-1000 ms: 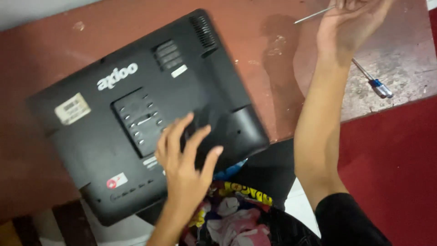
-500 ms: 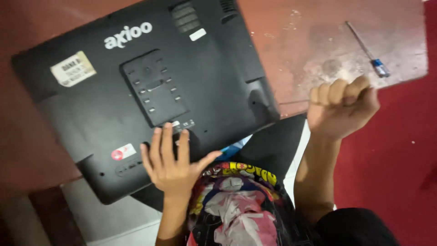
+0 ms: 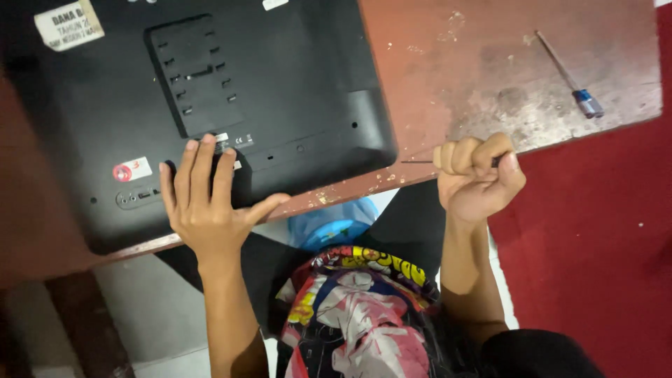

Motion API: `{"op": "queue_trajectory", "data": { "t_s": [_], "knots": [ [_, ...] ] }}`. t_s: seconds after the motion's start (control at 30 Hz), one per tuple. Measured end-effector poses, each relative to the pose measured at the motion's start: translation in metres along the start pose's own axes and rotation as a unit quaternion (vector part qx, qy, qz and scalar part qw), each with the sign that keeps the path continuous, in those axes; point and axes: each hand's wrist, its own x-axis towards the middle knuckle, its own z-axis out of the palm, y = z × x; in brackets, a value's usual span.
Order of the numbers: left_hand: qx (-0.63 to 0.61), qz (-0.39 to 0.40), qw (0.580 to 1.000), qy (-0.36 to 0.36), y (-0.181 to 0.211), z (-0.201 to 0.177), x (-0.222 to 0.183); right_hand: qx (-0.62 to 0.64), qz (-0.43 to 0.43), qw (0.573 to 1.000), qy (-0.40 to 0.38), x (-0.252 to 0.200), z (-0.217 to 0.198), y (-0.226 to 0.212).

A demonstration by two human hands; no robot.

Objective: Using a screwdriver to remove screws and disassemble the back panel of a monitor.

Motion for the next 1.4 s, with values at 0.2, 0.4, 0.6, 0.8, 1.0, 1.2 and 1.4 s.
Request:
{"op": "queue_trajectory", "data": {
  "t_s": [0.2,0.4,0.6,0.8,1.0,1.2,1.4],
  "knots": [
    [0.008,0.001,1.0,0.012,0.001,0.005,-0.005,0.008,0.014,1.0,-0.012,-0.004,0.003,0.011],
    [0.016,-0.007,1.0,0.017,0.005,0.007,-0.004,0.017,0.003,1.0,-0.008,-0.005,0.006,0.015],
    [0.02,-0.009,0.999,0.024,0.005,0.008,-0.005,-0.006,0.003,1.0,-0.03,-0.005,0.009,0.021],
    [0.017,-0.01,1.0,0.013,0.004,0.009,-0.007,-0.044,0.045,0.994,-0.091,0.005,0.021,0.013],
    [0.022,-0.013,1.0,0.013,0.005,0.008,-0.006,-0.041,0.039,0.993,-0.1,0.004,0.026,0.012],
    [0.026,-0.016,0.999,0.01,0.005,0.009,-0.006,-0.012,0.01,0.996,-0.085,0.0,0.02,0.018],
    [0.04,-0.047,0.996,-0.071,0.014,0.003,-0.005,0.003,0.016,0.996,-0.088,-0.006,-0.009,0.024]
  ]
}}
